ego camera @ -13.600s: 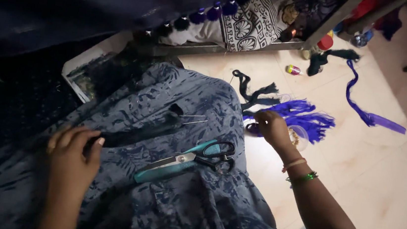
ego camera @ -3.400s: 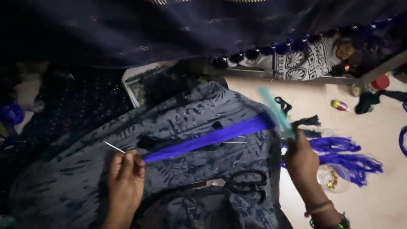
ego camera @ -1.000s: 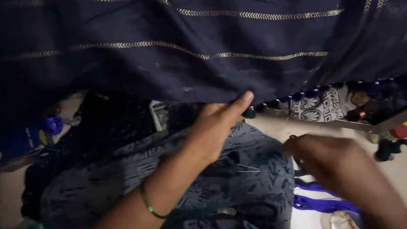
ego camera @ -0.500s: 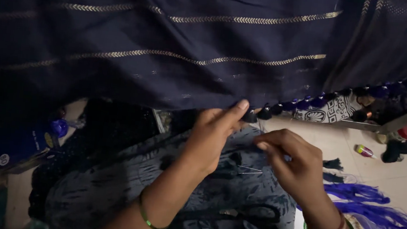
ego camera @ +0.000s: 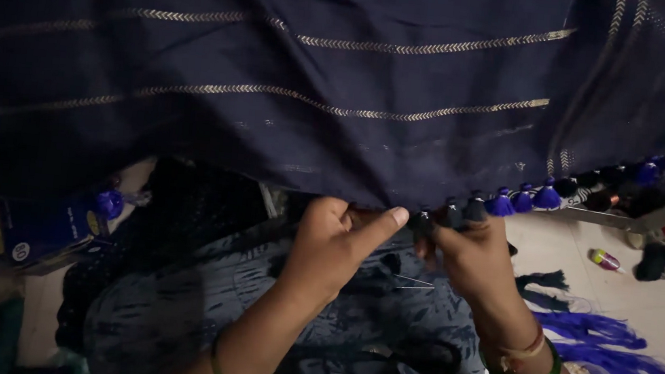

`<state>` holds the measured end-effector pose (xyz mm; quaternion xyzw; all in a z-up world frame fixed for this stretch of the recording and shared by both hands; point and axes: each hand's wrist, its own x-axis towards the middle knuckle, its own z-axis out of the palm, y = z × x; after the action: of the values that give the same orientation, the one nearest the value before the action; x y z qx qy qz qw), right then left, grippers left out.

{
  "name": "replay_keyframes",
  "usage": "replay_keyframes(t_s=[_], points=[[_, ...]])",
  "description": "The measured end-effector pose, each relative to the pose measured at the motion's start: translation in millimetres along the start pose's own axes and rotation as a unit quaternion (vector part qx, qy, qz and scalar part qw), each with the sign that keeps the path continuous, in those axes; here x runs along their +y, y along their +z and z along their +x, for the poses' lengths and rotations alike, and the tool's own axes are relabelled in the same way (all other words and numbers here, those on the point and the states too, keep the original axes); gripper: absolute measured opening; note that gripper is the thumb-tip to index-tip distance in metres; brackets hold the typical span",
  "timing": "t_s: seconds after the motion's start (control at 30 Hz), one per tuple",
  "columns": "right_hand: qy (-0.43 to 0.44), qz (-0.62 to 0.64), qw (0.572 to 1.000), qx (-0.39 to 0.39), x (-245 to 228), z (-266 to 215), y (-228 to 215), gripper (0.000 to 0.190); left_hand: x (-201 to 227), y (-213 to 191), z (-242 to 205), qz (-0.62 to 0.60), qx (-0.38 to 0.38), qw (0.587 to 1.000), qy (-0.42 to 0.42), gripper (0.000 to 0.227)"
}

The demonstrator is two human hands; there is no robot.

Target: The recorder is sewing decorative tassels onto the edge of a large blue fabric.

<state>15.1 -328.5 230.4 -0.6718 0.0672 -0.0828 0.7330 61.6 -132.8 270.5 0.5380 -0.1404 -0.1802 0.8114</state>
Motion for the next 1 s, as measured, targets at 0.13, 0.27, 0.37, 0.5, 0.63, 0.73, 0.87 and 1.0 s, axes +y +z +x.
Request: replay_keyframes(t_s=[0.13, 0.27, 0.37, 0.5, 0.63, 0.73, 0.87, 1.0], points=[[-0.048, 0.006, 0.999, -0.017, -0.5, -1.9, 0.7, 0.011, 6.2, 0.4, -3.3, 0.01, -0.015, 1.0, 0.025, 0.016], [-0.081, 0.005, 0.996, -0.026, 2.1, -2.8, 0.0, 0.01, 6.0, -3.7, -6.2, -0.008, -0.04, 0.999, 0.027, 0.017], [-0.118, 0.028, 0.992, -0.045, -2.5, -4.4, 6.2, 0.008, 7.2, -4.5, -8.1, 0.0, -0.043, 0.999, 0.027, 0.017], [-0.167, 0.094, 0.979, -0.077, 2.3, -7.3, 6.9, 0.006, 9.5, -1.7, -9.5, 0.05, -0.026, 0.998, 0.026, 0.015], [-0.153, 0.061, 0.985, -0.048, -6.4, -10.7, 18.8, 0.009, 9.1, -0.5, -7.7, 0.012, -0.051, 0.998, 0.019, 0.013], [-0.119, 0.031, 0.992, -0.011, -7.8, -11.6, 27.1, 0.013, 5.8, -0.8, -5.4, -0.064, -0.096, 0.993, 0.02, 0.014], [-0.073, 0.077, 0.994, -0.025, -19.3, -16.2, 40.5, 0.009, -7.3, -3.3, -2.3, -0.09, -0.123, 0.988, 0.008, 0.029], [-0.042, 0.151, 0.987, -0.021, -31.6, -17.0, 49.8, 0.007, -14.1, 0.2, 1.0, -0.111, -0.135, 0.985, -0.006, 0.041]])
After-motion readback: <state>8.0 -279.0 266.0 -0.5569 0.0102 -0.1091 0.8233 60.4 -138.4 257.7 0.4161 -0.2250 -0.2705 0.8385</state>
